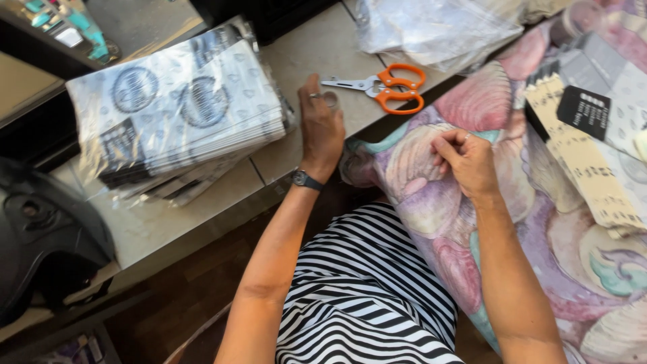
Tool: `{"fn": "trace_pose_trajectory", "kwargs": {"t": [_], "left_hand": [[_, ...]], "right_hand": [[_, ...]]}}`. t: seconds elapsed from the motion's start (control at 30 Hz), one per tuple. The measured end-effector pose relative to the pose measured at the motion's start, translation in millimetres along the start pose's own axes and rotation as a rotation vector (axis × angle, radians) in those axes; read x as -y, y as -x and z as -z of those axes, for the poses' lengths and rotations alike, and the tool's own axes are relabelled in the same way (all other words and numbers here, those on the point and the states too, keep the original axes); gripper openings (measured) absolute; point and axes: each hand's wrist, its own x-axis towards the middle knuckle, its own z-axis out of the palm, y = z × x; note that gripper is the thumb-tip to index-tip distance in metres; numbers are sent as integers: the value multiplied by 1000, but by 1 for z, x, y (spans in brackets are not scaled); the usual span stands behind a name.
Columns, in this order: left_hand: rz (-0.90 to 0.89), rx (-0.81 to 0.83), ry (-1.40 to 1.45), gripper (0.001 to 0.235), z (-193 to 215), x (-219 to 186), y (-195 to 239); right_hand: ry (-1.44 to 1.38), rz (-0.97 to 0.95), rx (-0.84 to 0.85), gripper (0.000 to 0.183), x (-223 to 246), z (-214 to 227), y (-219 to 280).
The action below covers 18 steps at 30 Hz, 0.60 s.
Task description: The person cuts small strips of tape with scissors, attaches them to a table edge, and uses the strips to seal the tops of folded paper bags.
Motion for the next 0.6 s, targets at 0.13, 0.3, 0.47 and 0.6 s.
{"fn": "trace_pose_trajectory", "kwargs": {"t": [0.13,0.3,0.47,0.6], "left_hand": [[-128,-18,-182,92,25,-16,20],[-285,-50,-230,41,137,-55,24],[-276,44,-566,87,203,-25,7],[-281,87,-625,71,211,-15,2]], "right_hand": [[54,8,22,10,13,-4,-1],[205,203,198,12,90,-64,-12],[37,257,350,18,147,-154,-19],[-28,315,393,19,164,-186,-23]]}}
